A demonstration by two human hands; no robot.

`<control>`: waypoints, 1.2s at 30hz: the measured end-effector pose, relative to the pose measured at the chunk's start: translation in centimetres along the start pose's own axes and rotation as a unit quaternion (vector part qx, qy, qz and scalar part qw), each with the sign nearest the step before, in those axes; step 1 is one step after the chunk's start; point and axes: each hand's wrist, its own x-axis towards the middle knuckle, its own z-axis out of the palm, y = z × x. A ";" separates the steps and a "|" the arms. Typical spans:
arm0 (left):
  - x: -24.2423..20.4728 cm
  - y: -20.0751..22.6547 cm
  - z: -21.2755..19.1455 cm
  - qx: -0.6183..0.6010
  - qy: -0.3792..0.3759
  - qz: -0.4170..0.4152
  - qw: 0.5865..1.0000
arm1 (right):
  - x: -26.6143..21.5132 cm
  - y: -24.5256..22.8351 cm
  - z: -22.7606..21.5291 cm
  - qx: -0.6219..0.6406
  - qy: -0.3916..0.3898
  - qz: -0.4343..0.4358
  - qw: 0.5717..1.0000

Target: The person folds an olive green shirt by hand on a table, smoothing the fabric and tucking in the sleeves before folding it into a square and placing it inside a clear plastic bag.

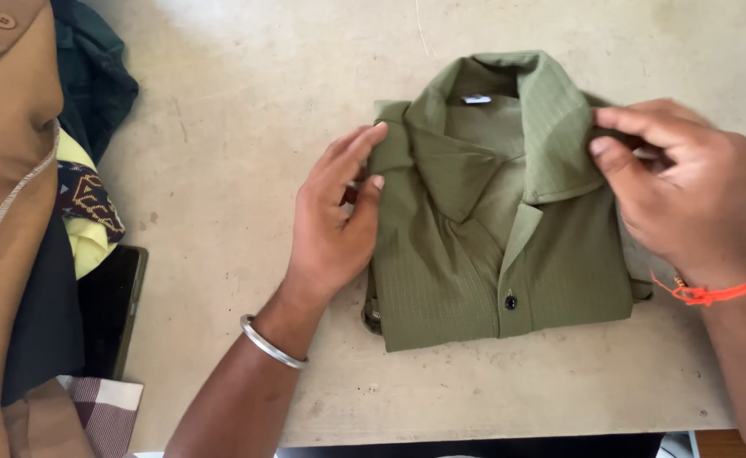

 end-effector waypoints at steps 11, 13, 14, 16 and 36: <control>-0.5 -0.6 1.2 0.183 0.037 0.112 0.976 | -0.2 -1.3 0.4 -0.176 0.032 -0.103 0.978; -1.3 0.7 1.8 0.186 0.040 0.161 0.968 | -0.6 -1.6 0.2 -0.176 0.058 -0.155 0.970; -1.7 1.3 2.1 0.188 0.043 0.211 0.958 | -0.9 -1.7 0.1 -0.176 0.087 -0.207 0.958; -2.2 3.2 2.5 0.207 0.006 0.208 0.956 | -1.2 -1.9 0.5 -0.190 0.049 -0.254 0.947; -2.5 2.8 3.9 0.367 -0.103 0.176 0.908 | -1.5 -0.1 3.9 -0.306 -0.213 -0.277 0.886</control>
